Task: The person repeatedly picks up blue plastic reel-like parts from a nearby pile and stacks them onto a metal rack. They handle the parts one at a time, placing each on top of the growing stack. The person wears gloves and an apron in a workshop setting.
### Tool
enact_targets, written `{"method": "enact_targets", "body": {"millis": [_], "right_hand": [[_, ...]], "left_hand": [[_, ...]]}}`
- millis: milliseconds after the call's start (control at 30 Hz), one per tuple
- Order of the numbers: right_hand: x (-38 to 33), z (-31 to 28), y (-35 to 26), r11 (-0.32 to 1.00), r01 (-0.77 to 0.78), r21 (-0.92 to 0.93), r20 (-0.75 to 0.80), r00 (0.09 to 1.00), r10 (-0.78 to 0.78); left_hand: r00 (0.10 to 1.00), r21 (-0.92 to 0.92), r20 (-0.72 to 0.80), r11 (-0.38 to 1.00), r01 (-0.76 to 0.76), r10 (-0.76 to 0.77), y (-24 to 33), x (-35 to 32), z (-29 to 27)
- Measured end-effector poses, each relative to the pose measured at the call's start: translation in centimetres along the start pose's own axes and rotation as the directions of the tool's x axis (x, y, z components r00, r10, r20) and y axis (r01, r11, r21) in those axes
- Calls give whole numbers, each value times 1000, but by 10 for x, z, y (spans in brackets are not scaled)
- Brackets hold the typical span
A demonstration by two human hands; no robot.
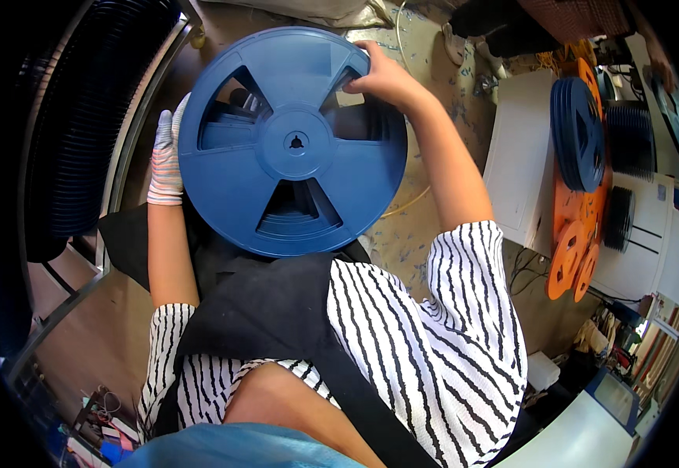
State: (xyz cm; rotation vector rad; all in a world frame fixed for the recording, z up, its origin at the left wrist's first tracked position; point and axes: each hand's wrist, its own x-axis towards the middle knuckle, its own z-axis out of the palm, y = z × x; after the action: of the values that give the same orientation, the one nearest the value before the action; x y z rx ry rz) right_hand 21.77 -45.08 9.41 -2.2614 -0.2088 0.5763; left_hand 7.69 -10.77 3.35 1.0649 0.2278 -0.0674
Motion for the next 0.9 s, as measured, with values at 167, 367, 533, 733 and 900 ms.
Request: {"method": "enact_targets", "body": {"millis": [167,367,533,733,900], "right_hand": [[-9,-23,0,956,18,293,270,958,-101],[-13,-11,24,671,-296,680,441,896,-51],[-33,5,5,497,-284,820,383,917,-108],[-45,23,-84,458,-111,882,208,964,-167],[-35,59,-119,523,232,820,-15,922,-387]], "left_hand": [[1000,-13,8,1000,-24,25,-1,-4,-2],[998,-302,64,953,28,-9,-19,5,-23],[998,-215,32,975,62,-56,-36,11,-51],[966,-163,-246,979,-126,83,-18,-13,-81],[738,124,-630,970,-210,240,-18,-60,-95]]}}
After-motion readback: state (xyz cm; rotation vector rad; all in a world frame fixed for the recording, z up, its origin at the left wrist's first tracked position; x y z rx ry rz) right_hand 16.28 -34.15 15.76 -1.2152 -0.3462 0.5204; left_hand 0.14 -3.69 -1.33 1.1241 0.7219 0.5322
